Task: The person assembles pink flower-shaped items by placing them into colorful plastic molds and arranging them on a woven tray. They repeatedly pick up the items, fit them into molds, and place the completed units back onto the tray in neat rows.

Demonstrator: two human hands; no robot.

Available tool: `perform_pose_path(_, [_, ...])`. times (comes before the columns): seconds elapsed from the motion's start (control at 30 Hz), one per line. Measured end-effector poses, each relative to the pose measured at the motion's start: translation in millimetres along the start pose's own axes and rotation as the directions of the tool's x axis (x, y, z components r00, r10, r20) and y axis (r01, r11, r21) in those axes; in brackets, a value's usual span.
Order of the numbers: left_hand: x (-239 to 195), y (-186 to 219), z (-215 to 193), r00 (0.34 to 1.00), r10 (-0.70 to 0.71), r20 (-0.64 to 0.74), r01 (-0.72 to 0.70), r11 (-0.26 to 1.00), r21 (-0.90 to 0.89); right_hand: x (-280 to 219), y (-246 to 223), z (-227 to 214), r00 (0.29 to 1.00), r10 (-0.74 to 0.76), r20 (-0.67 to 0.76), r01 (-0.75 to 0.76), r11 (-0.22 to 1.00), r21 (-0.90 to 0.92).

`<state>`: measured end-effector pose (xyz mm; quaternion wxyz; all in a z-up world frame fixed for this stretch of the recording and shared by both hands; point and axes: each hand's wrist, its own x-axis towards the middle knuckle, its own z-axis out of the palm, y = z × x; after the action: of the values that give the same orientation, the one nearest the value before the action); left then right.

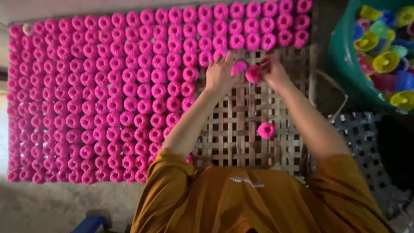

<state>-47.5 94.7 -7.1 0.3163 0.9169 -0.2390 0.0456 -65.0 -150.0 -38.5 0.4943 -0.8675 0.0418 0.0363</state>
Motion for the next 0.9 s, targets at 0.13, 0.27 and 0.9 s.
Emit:
perform_pose_path(0.13, [40.9, 5.2, 18.2, 0.996, 0.04, 0.083, -0.068, 0.928, 0.365, 57.7, 65.3, 22.4, 0.971, -0.076, -0.228, 0.09, 0.995, 0.049])
perform_pose_path(0.27, [44.7, 5.4, 18.6, 0.992, -0.039, 0.123, 0.009, 0.973, 0.231, 67.4, 88.4, 34.9, 0.942, -0.024, -0.335, 0.015, 0.999, -0.028])
perform_pose_path(0.9, [63.2, -0.4, 13.9, 0.937, -0.294, 0.19, 0.227, 0.923, 0.309, 17.4, -15.1, 28.1, 0.818, -0.47, -0.332, 0.225, 0.792, -0.567])
